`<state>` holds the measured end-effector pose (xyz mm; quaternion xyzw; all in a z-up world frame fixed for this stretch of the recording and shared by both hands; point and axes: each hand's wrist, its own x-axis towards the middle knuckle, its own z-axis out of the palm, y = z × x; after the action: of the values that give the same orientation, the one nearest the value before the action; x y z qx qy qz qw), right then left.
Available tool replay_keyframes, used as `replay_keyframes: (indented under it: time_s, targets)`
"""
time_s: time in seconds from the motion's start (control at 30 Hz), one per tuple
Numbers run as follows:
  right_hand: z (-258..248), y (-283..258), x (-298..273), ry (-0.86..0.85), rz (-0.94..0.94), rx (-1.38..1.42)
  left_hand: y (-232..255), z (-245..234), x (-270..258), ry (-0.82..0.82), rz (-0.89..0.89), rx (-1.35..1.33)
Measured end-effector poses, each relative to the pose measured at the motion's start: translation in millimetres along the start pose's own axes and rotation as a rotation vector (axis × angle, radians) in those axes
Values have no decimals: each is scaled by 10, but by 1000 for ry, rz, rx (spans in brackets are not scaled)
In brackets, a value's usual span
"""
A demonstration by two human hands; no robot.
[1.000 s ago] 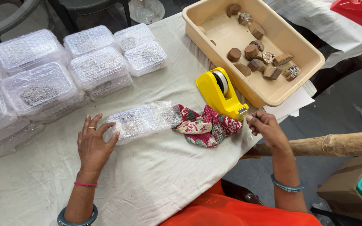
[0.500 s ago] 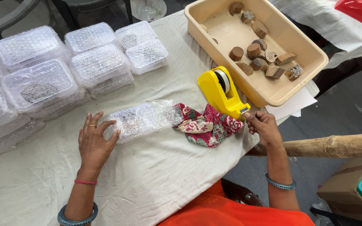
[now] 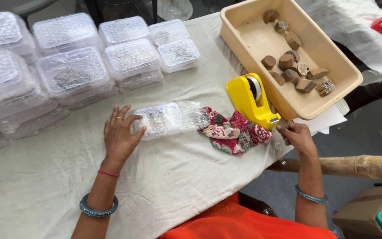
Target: The person wraps a small plastic container in bubble wrap and secures it with tape. They then pick up a decorative wooden block, wipe it with a cloth, place it inside a plastic container, and wrap the container in bubble wrap.
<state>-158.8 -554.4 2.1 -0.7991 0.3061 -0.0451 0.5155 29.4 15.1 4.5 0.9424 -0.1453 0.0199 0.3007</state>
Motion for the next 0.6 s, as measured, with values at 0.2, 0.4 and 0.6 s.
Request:
replay_keyframes:
  time_s: [0.2,0.4,0.6]
  targets:
    - [154,-783,-457,-59,-263,62,-125,211,23,43,24,14]
    - [1482,-1959,-580,-574,-421,-163,47,132,52,-8,-34,-18]
    - [2896,-2539,-422,-929,-476,-345,120,109,31,-18,-59,-10]
